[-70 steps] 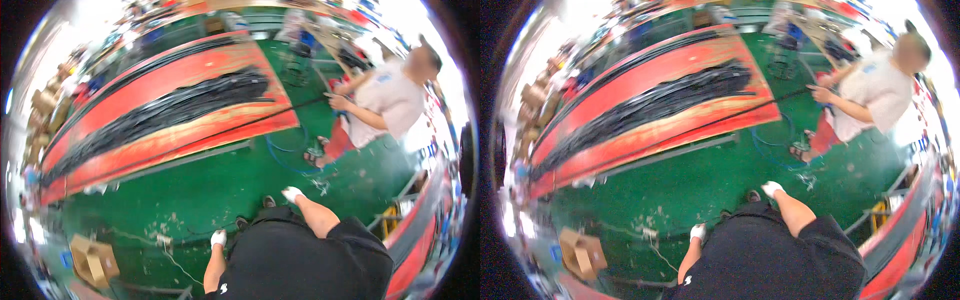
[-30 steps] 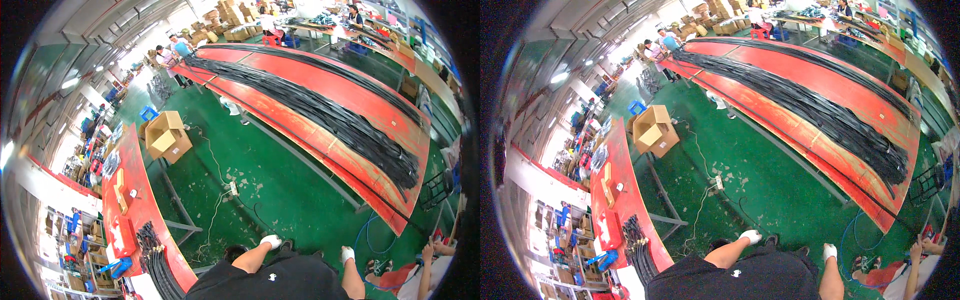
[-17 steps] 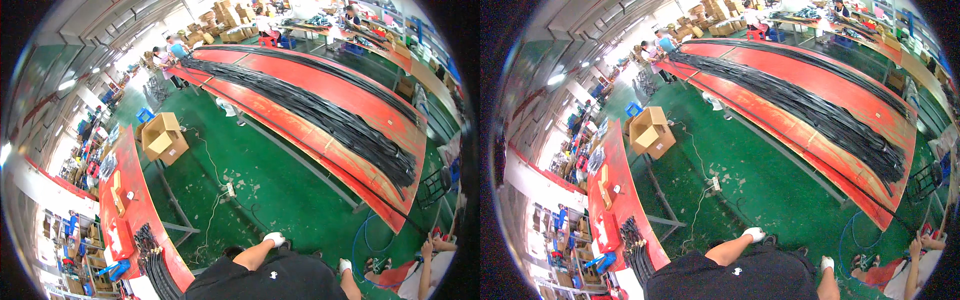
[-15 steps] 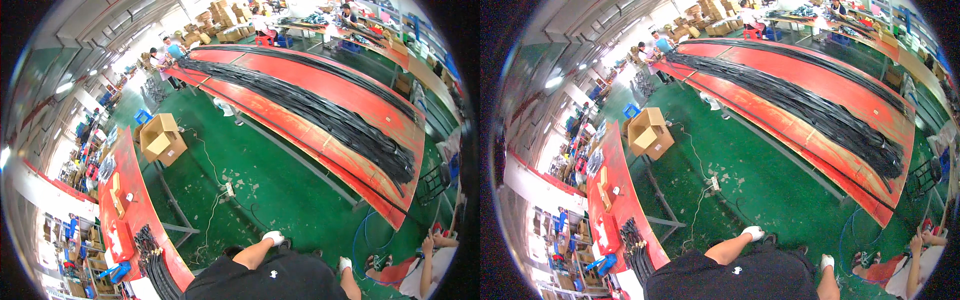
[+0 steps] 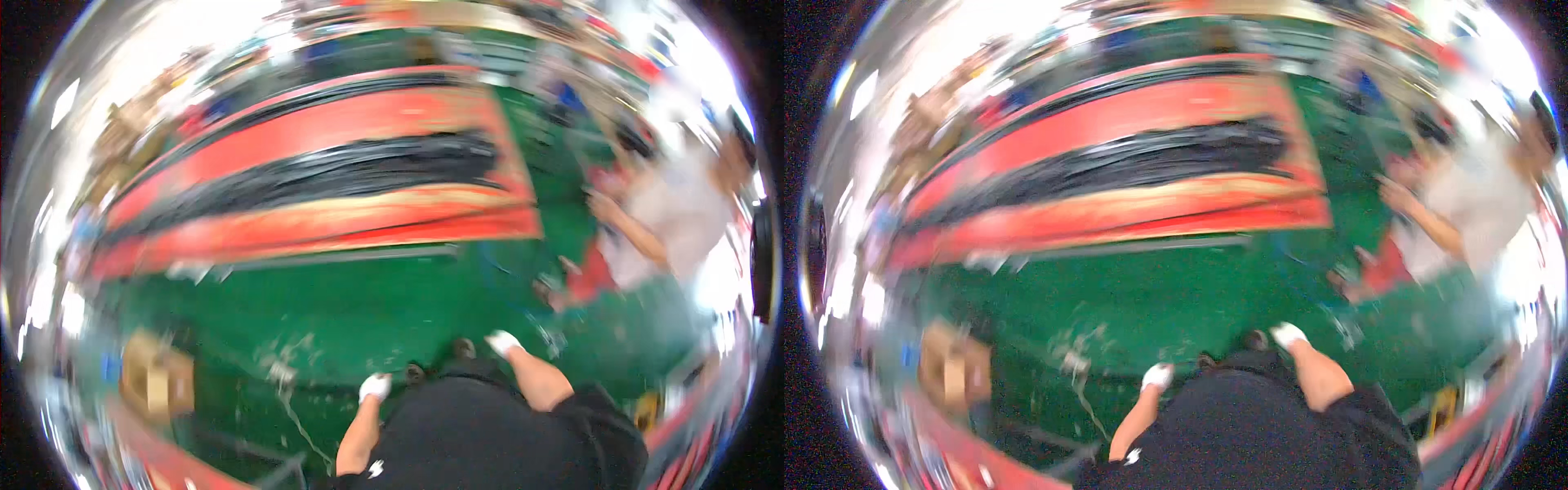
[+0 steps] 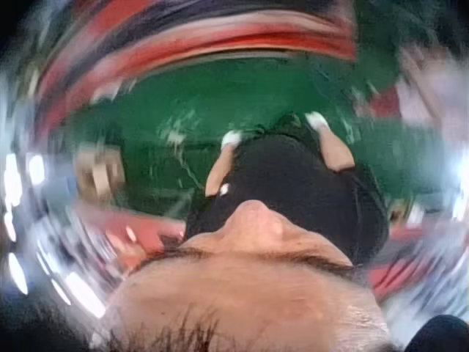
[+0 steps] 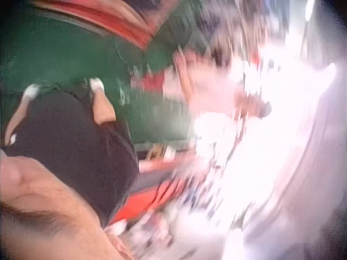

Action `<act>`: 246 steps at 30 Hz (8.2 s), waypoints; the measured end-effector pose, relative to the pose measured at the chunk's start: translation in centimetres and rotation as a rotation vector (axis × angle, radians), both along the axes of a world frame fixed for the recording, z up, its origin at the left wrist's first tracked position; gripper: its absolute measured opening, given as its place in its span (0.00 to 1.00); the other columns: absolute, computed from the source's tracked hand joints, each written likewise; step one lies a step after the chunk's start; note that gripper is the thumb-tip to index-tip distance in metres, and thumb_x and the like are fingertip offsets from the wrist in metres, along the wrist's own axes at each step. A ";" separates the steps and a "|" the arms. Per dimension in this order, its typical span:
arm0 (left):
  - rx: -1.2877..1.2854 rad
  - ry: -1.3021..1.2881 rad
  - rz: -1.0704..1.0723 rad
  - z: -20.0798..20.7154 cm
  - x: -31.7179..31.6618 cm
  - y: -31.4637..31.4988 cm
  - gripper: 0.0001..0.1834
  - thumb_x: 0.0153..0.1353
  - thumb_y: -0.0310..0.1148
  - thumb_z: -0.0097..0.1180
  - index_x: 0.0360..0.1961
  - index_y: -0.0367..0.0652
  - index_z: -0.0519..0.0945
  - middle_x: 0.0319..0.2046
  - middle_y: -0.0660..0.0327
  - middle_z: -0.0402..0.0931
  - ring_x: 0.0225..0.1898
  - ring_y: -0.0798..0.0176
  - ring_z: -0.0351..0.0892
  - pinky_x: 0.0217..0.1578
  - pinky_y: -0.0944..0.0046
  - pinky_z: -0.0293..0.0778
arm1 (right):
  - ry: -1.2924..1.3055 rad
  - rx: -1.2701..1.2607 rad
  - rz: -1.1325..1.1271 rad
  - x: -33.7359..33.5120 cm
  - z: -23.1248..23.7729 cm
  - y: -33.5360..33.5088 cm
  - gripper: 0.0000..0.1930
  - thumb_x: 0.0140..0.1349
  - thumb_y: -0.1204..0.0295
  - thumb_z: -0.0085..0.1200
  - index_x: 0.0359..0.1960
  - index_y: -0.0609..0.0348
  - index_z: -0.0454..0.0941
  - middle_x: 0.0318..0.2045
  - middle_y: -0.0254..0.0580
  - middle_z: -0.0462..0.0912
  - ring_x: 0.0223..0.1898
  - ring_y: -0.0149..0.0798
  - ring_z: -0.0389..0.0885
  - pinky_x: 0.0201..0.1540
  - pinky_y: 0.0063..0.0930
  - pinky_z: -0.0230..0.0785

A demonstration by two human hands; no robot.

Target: Organize and prepare long rubber strips on a work table for processing.

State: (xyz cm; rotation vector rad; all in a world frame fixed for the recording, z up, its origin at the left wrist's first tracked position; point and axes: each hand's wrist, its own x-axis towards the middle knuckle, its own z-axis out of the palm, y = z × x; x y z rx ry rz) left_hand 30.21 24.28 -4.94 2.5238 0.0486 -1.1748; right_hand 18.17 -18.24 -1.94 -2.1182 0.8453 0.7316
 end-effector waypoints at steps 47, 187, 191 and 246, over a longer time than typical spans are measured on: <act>0.021 0.058 0.233 2.8 -6.3 0.4 0.26 0.62 0.50 0.48 0.48 0.41 0.84 0.51 0.45 0.82 0.54 0.43 0.81 0.54 0.50 0.75 | -0.094 0.314 -0.255 0.8 -16.3 -3.8 0.11 0.69 0.61 0.53 0.44 0.55 0.78 0.27 0.38 0.77 0.23 0.40 0.73 0.25 0.40 0.69; -0.017 0.027 0.143 3.3 -3.2 -0.9 0.25 0.63 0.52 0.50 0.49 0.44 0.85 0.51 0.47 0.82 0.53 0.43 0.81 0.54 0.50 0.76 | -0.040 0.299 -0.266 -1.3 -17.7 -5.1 0.13 0.69 0.63 0.54 0.50 0.56 0.75 0.33 0.43 0.79 0.31 0.41 0.78 0.32 0.44 0.73; -0.020 0.036 0.128 3.4 -3.1 -1.1 0.25 0.63 0.51 0.50 0.49 0.44 0.85 0.51 0.46 0.82 0.53 0.43 0.81 0.54 0.50 0.76 | -0.002 0.323 -0.269 -1.2 -17.7 -4.9 0.16 0.70 0.62 0.53 0.54 0.55 0.75 0.36 0.44 0.80 0.34 0.43 0.78 0.33 0.47 0.73; -0.046 0.077 0.144 2.7 -4.7 -1.7 0.26 0.59 0.50 0.50 0.48 0.44 0.85 0.50 0.47 0.83 0.51 0.43 0.82 0.52 0.51 0.76 | -0.005 0.329 -0.332 -1.9 -11.8 -3.8 0.17 0.68 0.60 0.55 0.49 0.60 0.79 0.34 0.45 0.82 0.30 0.42 0.79 0.32 0.43 0.74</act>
